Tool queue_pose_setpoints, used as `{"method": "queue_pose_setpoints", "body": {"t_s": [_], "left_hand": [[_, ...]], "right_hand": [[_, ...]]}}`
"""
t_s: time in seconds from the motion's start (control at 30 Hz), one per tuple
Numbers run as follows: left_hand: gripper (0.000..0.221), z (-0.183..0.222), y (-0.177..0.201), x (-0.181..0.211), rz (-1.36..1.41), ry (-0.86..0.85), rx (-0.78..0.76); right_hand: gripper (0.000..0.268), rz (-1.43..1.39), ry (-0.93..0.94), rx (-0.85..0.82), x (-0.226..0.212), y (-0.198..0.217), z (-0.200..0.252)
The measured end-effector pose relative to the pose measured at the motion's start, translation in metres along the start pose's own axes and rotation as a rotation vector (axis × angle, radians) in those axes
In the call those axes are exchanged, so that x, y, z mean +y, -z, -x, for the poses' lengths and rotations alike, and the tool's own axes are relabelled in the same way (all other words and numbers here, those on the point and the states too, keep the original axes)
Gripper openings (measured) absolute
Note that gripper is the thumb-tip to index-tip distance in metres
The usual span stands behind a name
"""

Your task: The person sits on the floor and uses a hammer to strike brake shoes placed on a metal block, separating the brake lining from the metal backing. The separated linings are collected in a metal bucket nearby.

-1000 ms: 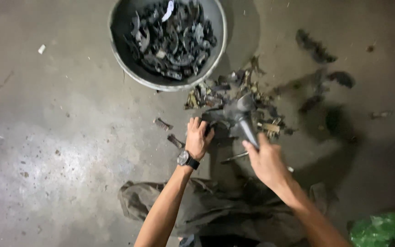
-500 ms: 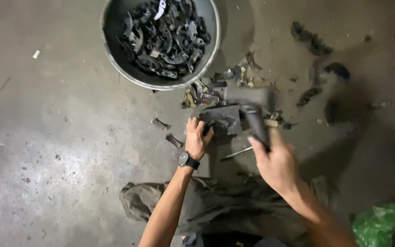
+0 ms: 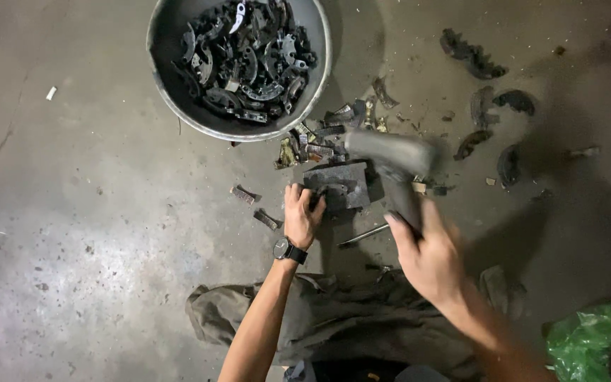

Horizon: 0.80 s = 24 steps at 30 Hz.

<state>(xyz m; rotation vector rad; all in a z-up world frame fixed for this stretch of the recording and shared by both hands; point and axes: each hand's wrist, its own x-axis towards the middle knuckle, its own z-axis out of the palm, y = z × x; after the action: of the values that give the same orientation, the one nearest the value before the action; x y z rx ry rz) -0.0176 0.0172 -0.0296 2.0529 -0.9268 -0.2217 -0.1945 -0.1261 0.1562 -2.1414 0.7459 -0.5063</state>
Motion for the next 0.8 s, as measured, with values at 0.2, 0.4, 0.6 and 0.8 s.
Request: {"method": "queue_pose_setpoints", "body": {"t_s": [0.2, 0.4, 0.6, 0.8], "left_hand": [[0.027, 0.001, -0.003, -0.004, 0.000, -0.012, 0.008], [0.024, 0.004, 0.003, -0.004, 0.004, -0.029, 0.045], [0.026, 0.005, 0.001, 0.000, -0.026, 0.025, 0.040], [0.023, 0.002, 0.001, -0.003, -0.010, -0.072, 0.127]], "right_hand": [[0.033, 0.222, -0.057, -0.223, 0.109, -0.071, 0.043], [0.025, 0.012, -0.600, -0.344, 0.001, -0.015, -0.013], [0.024, 0.019, 0.316, 0.248, 0.099, -0.068, 0.054], [0.031, 0.120, -0.437, -0.414, 0.044, -0.037, -0.003]]}}
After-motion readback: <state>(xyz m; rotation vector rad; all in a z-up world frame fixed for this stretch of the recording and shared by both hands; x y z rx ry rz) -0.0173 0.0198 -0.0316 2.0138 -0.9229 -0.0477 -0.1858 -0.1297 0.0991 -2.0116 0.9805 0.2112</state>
